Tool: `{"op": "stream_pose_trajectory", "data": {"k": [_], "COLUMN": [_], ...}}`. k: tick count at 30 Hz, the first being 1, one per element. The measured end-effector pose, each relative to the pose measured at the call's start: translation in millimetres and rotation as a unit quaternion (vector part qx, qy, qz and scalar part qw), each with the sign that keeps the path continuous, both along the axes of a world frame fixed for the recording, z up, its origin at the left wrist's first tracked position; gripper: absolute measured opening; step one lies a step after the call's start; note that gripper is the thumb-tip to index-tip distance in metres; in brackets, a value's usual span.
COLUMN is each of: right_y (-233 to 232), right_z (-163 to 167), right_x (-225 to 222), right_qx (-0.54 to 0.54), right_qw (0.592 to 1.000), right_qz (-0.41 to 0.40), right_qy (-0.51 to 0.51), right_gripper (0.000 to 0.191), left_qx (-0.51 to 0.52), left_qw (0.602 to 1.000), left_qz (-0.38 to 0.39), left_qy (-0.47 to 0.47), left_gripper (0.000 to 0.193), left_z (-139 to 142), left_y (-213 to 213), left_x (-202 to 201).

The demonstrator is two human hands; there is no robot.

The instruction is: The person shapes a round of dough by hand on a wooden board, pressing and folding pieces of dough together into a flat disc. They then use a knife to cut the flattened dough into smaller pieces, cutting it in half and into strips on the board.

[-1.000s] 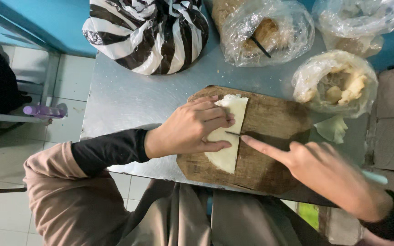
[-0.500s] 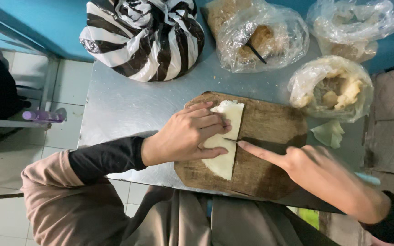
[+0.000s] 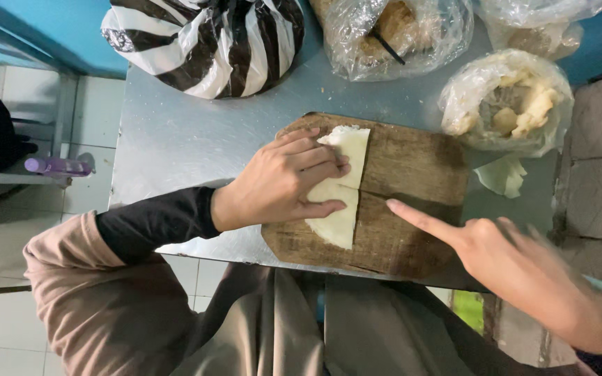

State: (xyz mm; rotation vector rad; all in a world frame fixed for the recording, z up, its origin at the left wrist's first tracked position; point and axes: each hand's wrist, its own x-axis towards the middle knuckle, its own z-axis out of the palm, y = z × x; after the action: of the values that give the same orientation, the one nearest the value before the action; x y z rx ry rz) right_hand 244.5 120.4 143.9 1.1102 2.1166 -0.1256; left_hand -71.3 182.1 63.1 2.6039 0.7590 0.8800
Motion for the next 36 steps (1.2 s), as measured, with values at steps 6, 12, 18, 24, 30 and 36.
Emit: {"op": "stream_pose_trajectory", "data": {"k": [6,12,18,24,30,36], "right_y": [0,-4,15,28,48,61], "right_z": [-4,-33,-28,-24,-40,-49], "right_x": [7,-15,-34,-49,-46,-39], "right_qx": [0.044,0.216,0.273,0.157,0.131,0.234], "right_qw": [0.991,0.922,0.905,0.948,0.940,0.879], "right_qz": [0.039,0.154,0.239,0.189,0.256,0.402], "right_qy": [0.120,0.281,0.223,0.203,0.183,0.106], "right_gripper": [0.097,0.091,0.094,0.099,0.095,0.095], "left_qx": [-0.026,-0.070,-0.055,-0.055,-0.072,-0.069], "left_qw": [0.999,0.997,0.996,0.996,0.995,0.996], "left_qz": [-0.019,-0.043,-0.060,-0.064,-0.060,-0.047], "left_qy": [0.001,-0.002,-0.041,-0.038,-0.039,-0.029], "left_gripper": [0.046,0.048,0.047,0.048,0.049,0.047], "left_z": [8,11,10,7,6,0], "left_y": [-4,1,5,8,13,16], "left_x": [-3,-7,-8,-10,-11,-10]}}
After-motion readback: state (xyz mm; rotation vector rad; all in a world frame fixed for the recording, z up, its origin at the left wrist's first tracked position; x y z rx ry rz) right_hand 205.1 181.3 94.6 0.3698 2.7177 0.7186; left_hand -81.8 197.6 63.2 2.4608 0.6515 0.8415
